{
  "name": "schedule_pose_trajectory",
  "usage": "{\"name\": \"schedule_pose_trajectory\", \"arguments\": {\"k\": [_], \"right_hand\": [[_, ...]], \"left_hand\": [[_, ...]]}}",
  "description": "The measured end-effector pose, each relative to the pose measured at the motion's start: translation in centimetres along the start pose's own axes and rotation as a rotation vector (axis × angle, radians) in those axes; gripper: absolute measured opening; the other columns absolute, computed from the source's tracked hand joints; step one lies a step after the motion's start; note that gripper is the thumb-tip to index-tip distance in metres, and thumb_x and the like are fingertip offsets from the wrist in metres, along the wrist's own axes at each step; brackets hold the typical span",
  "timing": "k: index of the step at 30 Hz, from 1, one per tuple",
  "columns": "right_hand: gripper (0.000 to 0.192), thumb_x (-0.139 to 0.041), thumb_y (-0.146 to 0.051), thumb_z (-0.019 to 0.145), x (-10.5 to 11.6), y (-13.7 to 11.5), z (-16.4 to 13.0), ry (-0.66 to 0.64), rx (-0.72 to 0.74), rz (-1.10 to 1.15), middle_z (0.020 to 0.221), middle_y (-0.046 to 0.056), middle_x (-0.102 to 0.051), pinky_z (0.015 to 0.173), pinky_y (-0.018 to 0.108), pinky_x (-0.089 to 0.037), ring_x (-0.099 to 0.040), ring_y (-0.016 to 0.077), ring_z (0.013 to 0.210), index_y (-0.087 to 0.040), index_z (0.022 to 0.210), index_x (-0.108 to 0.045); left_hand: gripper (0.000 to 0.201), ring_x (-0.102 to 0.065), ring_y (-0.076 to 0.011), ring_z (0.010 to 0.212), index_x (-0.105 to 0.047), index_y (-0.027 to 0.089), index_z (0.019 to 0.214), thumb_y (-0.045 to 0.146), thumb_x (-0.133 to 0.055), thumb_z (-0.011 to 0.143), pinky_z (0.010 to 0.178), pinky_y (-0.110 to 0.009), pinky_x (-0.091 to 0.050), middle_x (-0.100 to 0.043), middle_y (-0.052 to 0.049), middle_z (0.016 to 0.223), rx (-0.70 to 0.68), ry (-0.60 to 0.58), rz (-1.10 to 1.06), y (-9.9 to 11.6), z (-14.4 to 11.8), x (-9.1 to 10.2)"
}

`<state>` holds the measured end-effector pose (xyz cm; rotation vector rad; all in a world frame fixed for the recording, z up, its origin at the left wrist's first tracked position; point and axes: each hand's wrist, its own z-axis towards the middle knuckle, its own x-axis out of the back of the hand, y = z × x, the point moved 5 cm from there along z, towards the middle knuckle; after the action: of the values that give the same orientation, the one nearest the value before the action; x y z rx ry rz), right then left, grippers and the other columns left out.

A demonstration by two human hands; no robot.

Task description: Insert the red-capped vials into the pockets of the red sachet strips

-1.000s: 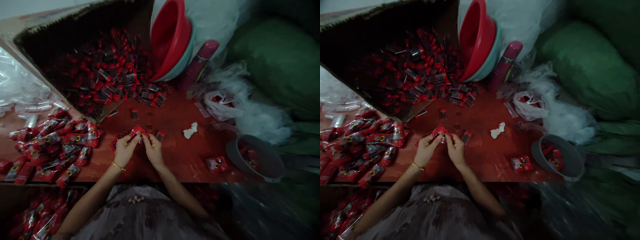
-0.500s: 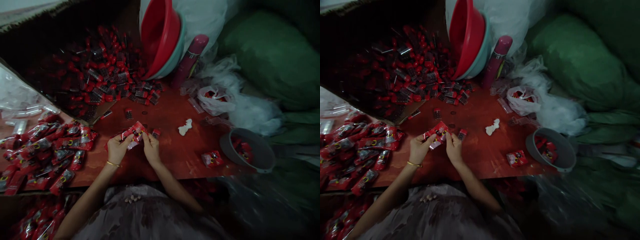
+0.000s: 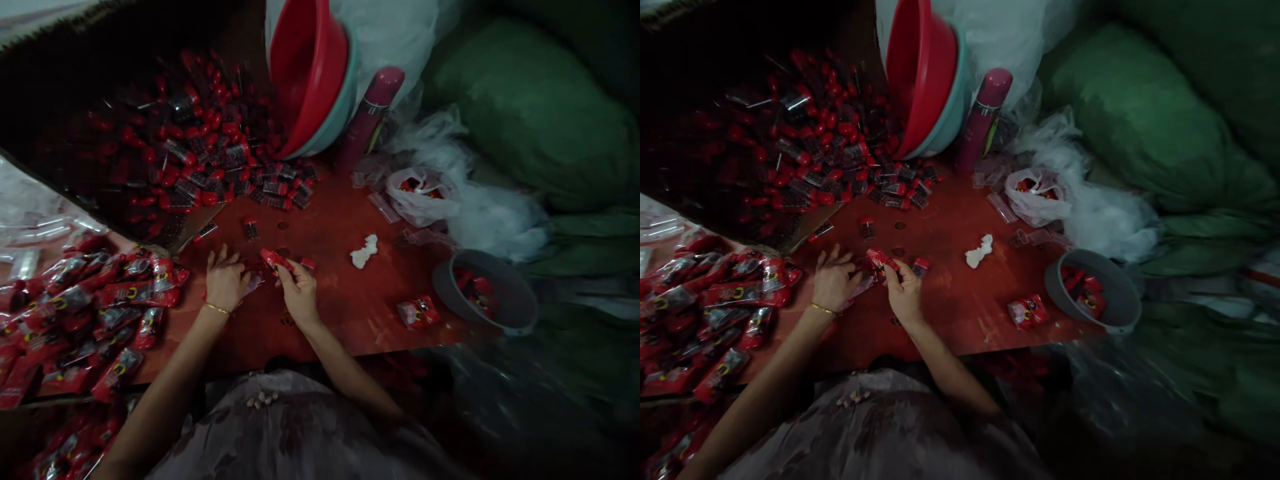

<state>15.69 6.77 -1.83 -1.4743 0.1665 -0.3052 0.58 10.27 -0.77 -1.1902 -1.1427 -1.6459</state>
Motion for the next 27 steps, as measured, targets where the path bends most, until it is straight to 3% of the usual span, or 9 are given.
{"name": "schedule_pose_trajectory", "arguments": {"k": [4, 7, 9, 11, 13, 15, 18, 22, 27], "right_hand": [[0.020, -0.052, -0.034, 0.082, -0.1, 0.2, 0.0, 0.018, -0.037, 0.073, 0.050, -0.006, -0.053, 0.054, 0.021, -0.041, -0.050, 0.0096, 0.049, -0.017, 0.082, -0.063], [0.025, -0.050, -0.038, 0.083, -0.1, 0.4, 0.0, 0.052, -0.062, 0.112, 0.050, -0.005, -0.053, 0.053, 0.021, -0.041, -0.050, 0.0090, 0.048, -0.017, 0.072, -0.060], [0.029, -0.049, -0.041, 0.083, -0.2, 0.5, 0.0, 0.057, -0.074, 0.141, 0.051, -0.005, -0.054, 0.052, 0.021, -0.041, -0.049, 0.0085, 0.047, -0.017, 0.069, -0.058], [0.033, -0.047, -0.043, 0.084, -0.4, 0.6, -0.1, 0.052, -0.089, 0.178, 0.053, -0.004, -0.054, 0.051, 0.021, -0.040, -0.049, 0.0081, 0.047, -0.017, 0.067, -0.056], [0.035, -0.046, -0.045, 0.084, -0.5, 0.7, -0.2, 0.050, -0.107, 0.205, 0.053, -0.004, -0.054, 0.051, 0.020, -0.040, -0.048, 0.0079, 0.047, -0.017, 0.065, -0.055], [0.035, -0.047, -0.046, 0.084, -0.4, 0.8, -0.2, 0.056, -0.118, 0.202, 0.053, -0.004, -0.053, 0.051, 0.020, -0.040, -0.048, 0.0079, 0.047, -0.017, 0.065, -0.054], [0.035, -0.047, -0.047, 0.083, -0.1, 0.8, -0.1, 0.081, -0.118, 0.173, 0.055, -0.004, -0.053, 0.050, 0.020, -0.039, -0.047, 0.0082, 0.048, -0.018, 0.065, -0.053], [0.033, -0.046, -0.044, 0.085, -0.5, 0.5, -0.3, 0.058, -0.076, 0.148, 0.055, -0.005, -0.051, 0.053, 0.020, -0.038, -0.045, 0.0087, 0.051, -0.018, 0.066, -0.053], [0.034, -0.039, -0.043, 0.088, -0.6, 0.0, -0.7, -0.005, 0.002, -0.030, 0.063, -0.002, -0.055, 0.058, 0.022, -0.041, -0.050, 0.0111, 0.058, -0.017, 0.074, -0.056]], "left_hand": [[0.073, -0.027, -0.0357, 0.132, -0.039, 0.008, 0.133, 0.038, -0.061, 0.070, 0.105, -0.053, -0.022, -0.035, -0.021, 0.141, 0.004, 0.066, -0.079, 0.4, -0.2, 0.4], [0.087, -0.020, -0.0323, 0.136, -0.019, 0.005, 0.140, 0.043, -0.058, 0.072, 0.106, -0.052, -0.022, -0.021, -0.023, 0.147, -0.087, 0.067, -0.200, 1.2, -0.4, 0.7], [0.066, -0.020, -0.0315, 0.136, -0.038, 0.009, 0.132, 0.042, -0.053, 0.077, 0.105, -0.051, -0.024, -0.028, -0.020, 0.145, -0.105, 0.049, -0.235, 1.4, -0.4, 0.6], [0.034, -0.026, -0.0319, 0.134, -0.064, 0.015, 0.103, 0.035, -0.049, 0.081, 0.105, -0.051, -0.025, -0.044, -0.015, 0.137, -0.068, 0.039, -0.216, 1.2, -0.2, 0.2], [0.022, -0.034, -0.0324, 0.129, -0.069, 0.018, 0.073, 0.030, -0.052, 0.079, 0.105, -0.050, -0.024, -0.059, -0.012, 0.121, 0.001, 0.064, -0.206, 0.8, 0.1, 0.1], [0.013, -0.039, -0.0317, 0.126, -0.068, 0.019, 0.068, 0.029, -0.059, 0.072, 0.105, -0.048, -0.024, -0.062, -0.011, 0.117, 0.067, 0.128, -0.276, 0.6, 0.2, 0.5], [0.028, -0.046, -0.0284, 0.120, -0.068, 0.020, 0.091, 0.029, -0.066, 0.065, 0.102, -0.042, -0.032, -0.062, -0.009, 0.118, 0.114, 0.132, -0.589, 1.0, 0.1, 1.3], [0.032, -0.062, -0.0198, 0.080, -0.070, 0.014, 0.086, 0.041, -0.064, 0.068, 0.075, -0.029, -0.046, -0.070, -0.007, 0.083, 0.237, -0.111, -1.214, 2.6, -0.8, 0.8], [0.029, -0.055, -0.0101, 0.060, -0.069, 0.013, 0.071, 0.040, -0.072, 0.061, 0.063, -0.023, -0.045, -0.066, 0.000, 0.066, 0.516, 0.060, -1.508, 2.6, -1.6, -0.4]]}}
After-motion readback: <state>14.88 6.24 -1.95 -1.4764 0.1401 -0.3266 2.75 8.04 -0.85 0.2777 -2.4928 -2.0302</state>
